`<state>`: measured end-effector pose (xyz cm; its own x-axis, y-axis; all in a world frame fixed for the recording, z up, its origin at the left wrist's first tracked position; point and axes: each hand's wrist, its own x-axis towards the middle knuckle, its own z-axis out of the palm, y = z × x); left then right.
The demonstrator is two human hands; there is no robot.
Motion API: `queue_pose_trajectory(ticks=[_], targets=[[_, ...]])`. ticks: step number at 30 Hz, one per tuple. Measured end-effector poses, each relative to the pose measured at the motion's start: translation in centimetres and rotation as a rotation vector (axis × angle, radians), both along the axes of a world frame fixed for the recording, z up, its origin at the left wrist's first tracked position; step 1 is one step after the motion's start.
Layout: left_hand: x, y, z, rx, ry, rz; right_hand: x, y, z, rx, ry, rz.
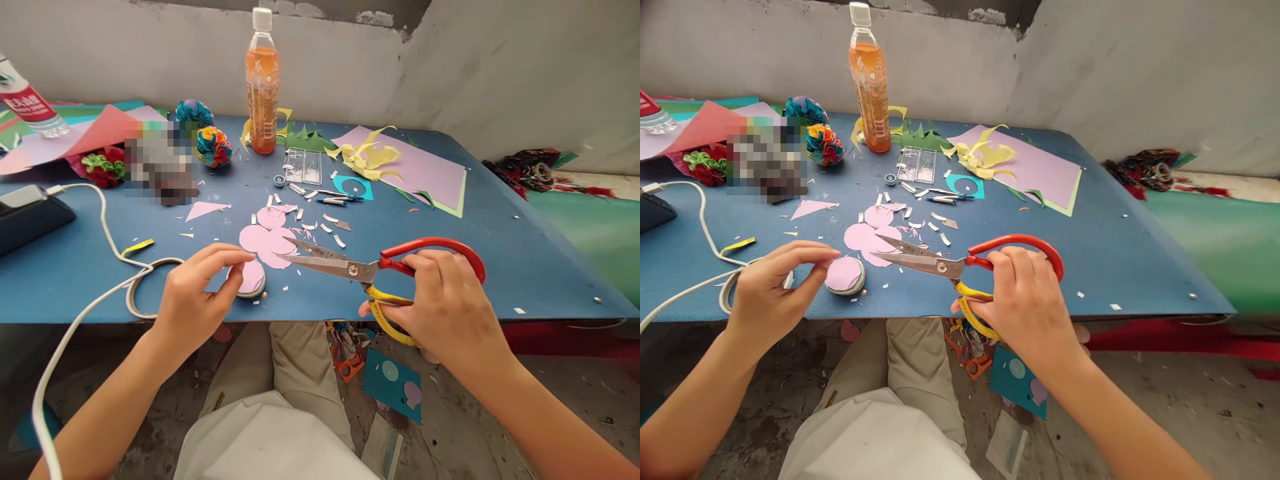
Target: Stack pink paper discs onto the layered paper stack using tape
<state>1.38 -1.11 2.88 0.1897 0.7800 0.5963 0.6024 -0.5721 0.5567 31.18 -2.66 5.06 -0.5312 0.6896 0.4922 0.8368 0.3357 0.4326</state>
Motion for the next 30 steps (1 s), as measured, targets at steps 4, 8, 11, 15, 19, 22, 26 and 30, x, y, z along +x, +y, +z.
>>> queue_pose_trajectory(ticks=[4,8,11,15,19,22,26,30], targets=[[0.7,0.6,0.5,0.107,0.124,-0.114,-0.5,-0.8,0.4,-0.005,-0.029,0.046],[1.2,0.9,1.0,0.164,0.221,-0.234,-1.1,-1.4,1.0,0.01,-0.08,0.081],[1.6,0.7,1.3,0.181,0.226,-0.175,-1.5,-1.9,1.4,-0.001,-0.113,0.071],[2.4,0.1,1.3,0.167,0.206,-0.027,-2.1,-2.3,1.9,0.001,-0.141,0.068],[3.0,-0.3,1.4,0.111,0.183,0.006,-2.3,-2.5,2.1,0.017,-0.151,0.065],[3.1,-0.4,1.6,0.066,0.168,-0.002,-2.3,-2.6,2.1,0.009,-0.155,0.053],[2.9,-0.6,1.8,0.012,0.157,-0.025,-2.2,-2.8,2.1,0.002,-0.149,0.037],[2.9,-1.0,1.6,-0.059,0.119,-0.045,-2.1,-3.0,2.2,-0.004,-0.169,0.022]])
